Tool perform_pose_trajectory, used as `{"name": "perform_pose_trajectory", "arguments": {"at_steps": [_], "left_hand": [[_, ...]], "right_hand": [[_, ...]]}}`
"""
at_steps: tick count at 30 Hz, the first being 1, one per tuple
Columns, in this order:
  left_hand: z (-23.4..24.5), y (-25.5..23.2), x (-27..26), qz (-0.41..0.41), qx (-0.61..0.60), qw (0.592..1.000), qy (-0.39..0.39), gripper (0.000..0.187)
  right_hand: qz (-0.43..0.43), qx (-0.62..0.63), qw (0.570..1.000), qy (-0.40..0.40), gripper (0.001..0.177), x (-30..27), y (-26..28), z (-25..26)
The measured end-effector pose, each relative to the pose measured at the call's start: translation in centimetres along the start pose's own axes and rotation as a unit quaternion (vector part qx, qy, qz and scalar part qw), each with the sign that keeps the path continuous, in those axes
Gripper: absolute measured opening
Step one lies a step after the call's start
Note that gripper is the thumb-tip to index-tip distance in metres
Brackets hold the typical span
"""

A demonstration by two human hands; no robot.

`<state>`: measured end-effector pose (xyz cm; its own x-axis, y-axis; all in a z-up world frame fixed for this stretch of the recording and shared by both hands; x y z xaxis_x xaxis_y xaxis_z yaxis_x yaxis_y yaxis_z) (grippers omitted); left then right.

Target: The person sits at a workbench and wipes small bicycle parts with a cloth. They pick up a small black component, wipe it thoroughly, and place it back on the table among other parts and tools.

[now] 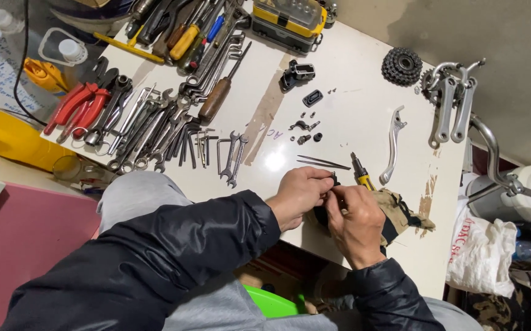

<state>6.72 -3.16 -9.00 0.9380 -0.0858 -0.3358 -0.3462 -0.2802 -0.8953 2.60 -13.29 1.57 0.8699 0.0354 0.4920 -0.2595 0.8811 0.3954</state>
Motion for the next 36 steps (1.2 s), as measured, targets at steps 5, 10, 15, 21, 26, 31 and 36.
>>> {"name": "perform_pose_trajectory", "arguments": {"at_steps": [5,10,15,21,26,31,36], "left_hand": [[0.2,-0.4,-0.3,-0.002,-0.012,1.000,-0.001,0.046],[0.3,-1.1,-0.7,-0.007,-0.016,1.000,0.001,0.045],[0.0,-1.9,-1.0,-0.007,-0.046,0.999,0.008,0.043],[0.1,-2.5,-0.4,-0.006,-0.095,0.995,0.004,0.046],[1.1,-3.5,-0.3,0.005,-0.131,0.991,-0.008,0.048],[1.7,-4.7,-0.3,-0.003,-0.159,0.987,-0.017,0.049],[1.9,-5.7,-1.1,0.004,-0.165,0.986,-0.024,0.049]], "right_hand": [[-0.116,0.075,0.989,0.053,0.007,0.7,-1.8,-0.7],[-0.139,0.086,0.985,0.050,0.009,0.9,-2.3,-0.8],[-0.136,0.072,0.987,0.054,0.008,1.4,-3.1,-0.9],[-0.237,0.178,0.948,0.119,0.005,2.3,-4.5,-1.4],[-0.281,0.223,0.922,0.144,0.005,3.4,-5.6,-1.8],[-0.226,0.102,0.960,0.128,0.011,6.3,-9.0,-4.3],[-0.145,-0.020,0.981,0.130,0.014,9.8,-11.4,-8.0]]}}
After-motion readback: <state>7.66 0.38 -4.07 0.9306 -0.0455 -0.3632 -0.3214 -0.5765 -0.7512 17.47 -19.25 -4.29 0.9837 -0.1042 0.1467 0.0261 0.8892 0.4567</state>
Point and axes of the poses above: each hand's wrist, its own x-axis towards the middle knuckle, its own z-axis out of the back of the hand, y = z × x, the point moved 9 cm from there along x, towards the middle knuckle, and after that the axes turned 12 degrees about -z, right-handed, at the moved point
